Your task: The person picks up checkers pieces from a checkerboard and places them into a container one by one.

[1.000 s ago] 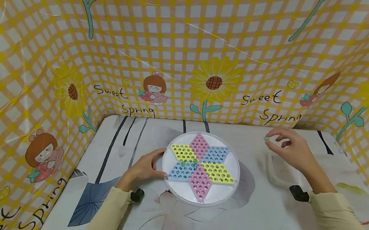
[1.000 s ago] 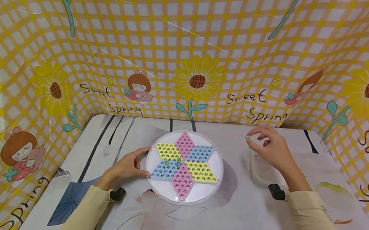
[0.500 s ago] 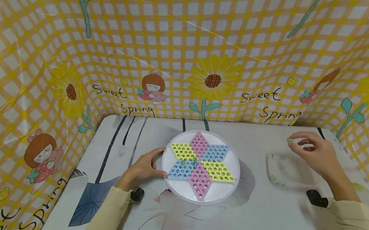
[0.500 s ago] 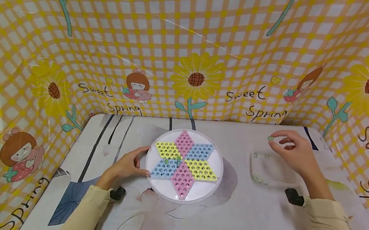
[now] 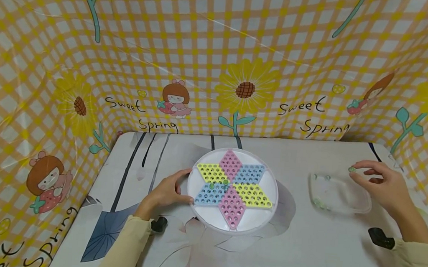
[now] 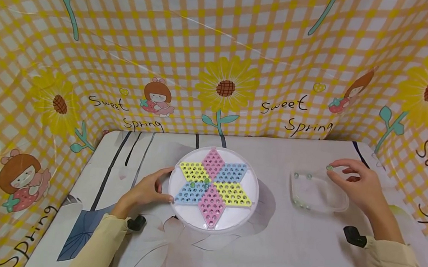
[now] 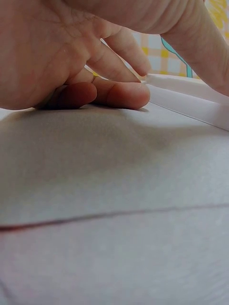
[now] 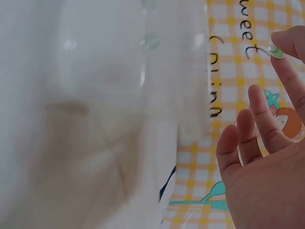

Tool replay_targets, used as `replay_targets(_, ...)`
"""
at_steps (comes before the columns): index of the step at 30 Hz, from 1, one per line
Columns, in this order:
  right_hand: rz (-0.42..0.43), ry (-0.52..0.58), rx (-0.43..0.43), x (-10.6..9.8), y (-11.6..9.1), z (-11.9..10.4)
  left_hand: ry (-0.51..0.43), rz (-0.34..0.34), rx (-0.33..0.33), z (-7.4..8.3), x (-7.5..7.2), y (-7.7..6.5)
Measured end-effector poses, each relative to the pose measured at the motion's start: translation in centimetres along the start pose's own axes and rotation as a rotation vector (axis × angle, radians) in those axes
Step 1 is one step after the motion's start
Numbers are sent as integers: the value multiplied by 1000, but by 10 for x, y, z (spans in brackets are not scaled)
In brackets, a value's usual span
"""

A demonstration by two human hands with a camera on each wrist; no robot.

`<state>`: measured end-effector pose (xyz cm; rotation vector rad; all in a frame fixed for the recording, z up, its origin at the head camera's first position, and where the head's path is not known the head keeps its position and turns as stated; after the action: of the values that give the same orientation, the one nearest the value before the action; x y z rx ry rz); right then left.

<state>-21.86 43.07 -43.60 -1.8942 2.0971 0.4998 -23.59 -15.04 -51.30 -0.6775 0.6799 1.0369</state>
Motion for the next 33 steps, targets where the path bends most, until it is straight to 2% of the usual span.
replay_targets(9, 35, -42, -21, -6, -6, 16, -1, -5, -9, 0, 0, 0)
replay_targets(18, 28, -112, 22, -4, -9, 28, 10, -10, -31, -3, 2, 1)
replay_targets(33, 17, -104, 16, -1, -8, 33, -4, -8, -32, -3, 2, 1)
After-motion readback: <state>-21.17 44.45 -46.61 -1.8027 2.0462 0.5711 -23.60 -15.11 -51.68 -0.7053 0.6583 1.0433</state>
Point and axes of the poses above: each hand's wrist, its own y-axis towards the middle knuckle, its own x-axis out of the palm, z = x × y, the point moved 7 cm from there along y, towards the middle knuckle, and after that the axes turned 14 degrees about y, right-handed, at the moved point
